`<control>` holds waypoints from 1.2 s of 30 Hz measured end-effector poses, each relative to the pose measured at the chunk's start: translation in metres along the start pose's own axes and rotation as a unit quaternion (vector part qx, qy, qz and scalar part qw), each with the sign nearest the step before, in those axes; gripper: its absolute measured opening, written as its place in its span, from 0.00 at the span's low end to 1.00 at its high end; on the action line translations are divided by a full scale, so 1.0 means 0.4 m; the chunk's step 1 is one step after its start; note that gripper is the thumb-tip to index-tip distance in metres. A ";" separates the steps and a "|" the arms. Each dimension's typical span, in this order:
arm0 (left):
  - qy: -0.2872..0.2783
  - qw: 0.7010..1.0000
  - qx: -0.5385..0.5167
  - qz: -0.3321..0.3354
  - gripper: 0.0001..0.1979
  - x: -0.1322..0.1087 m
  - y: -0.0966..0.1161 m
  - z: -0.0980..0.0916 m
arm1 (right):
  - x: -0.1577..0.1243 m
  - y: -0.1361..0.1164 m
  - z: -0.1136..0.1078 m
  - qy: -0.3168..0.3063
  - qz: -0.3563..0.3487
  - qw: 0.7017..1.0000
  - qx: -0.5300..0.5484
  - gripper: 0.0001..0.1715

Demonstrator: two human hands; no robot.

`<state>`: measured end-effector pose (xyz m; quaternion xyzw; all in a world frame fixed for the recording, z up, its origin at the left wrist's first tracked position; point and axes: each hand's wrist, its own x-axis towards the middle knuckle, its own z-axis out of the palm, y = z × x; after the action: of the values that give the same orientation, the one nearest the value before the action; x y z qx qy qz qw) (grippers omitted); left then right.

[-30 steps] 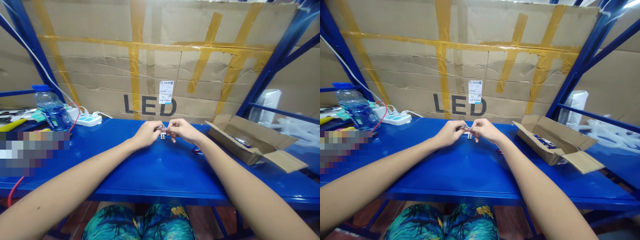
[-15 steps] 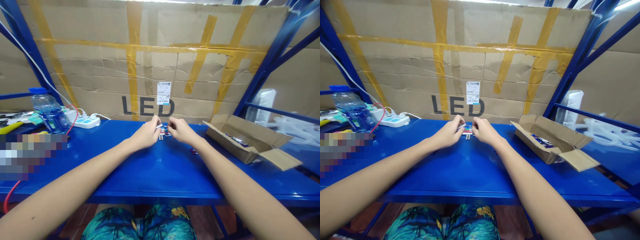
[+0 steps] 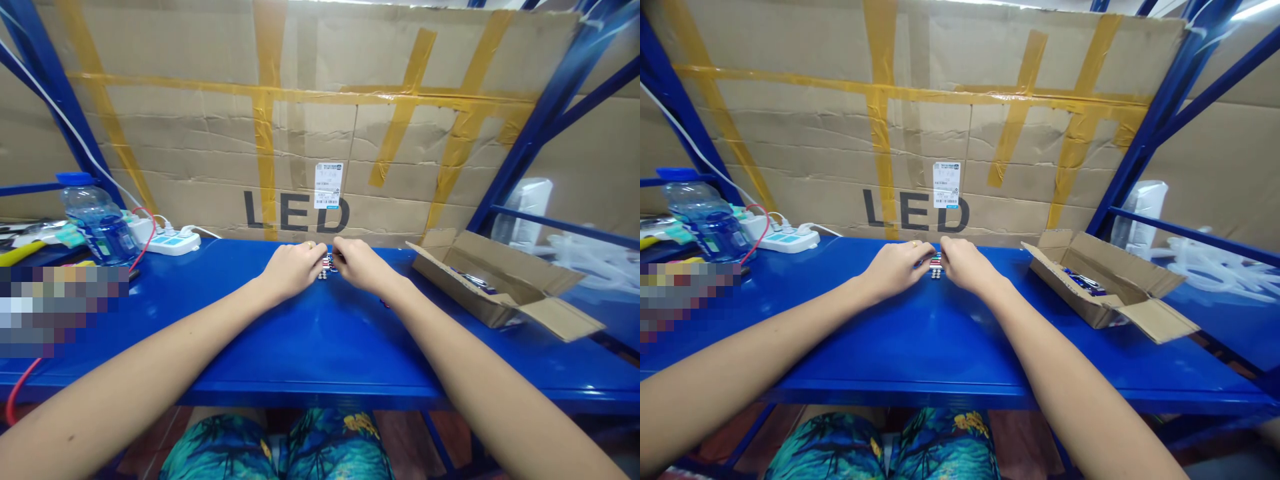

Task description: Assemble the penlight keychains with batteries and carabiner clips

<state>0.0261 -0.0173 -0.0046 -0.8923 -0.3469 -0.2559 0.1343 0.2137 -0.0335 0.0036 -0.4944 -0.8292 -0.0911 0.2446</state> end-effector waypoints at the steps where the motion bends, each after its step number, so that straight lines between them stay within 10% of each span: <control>1: 0.000 1.000 0.002 -0.005 0.12 0.000 -0.001 0.000 | 0.000 -0.001 0.000 -0.002 0.001 1.000 -0.004 0.08; 12: 0.038 0.948 -0.296 -0.107 0.06 0.021 -0.074 0.016 | 0.009 0.054 -0.008 0.006 0.085 0.980 0.179 0.06; 21: 0.045 0.896 -0.418 -0.140 0.04 0.028 -0.076 0.022 | 0.013 0.061 0.004 -0.087 0.173 0.876 0.443 0.04; 36: 0.023 0.866 -0.468 -0.172 0.05 0.027 -0.067 0.013 | 0.003 0.048 0.004 -0.059 0.097 0.944 0.310 0.08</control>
<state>0.0164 0.0100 -0.0013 -0.7702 -0.3313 -0.4279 -0.3375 0.2293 -0.0222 0.0011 -0.4770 -0.7773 0.2238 0.3437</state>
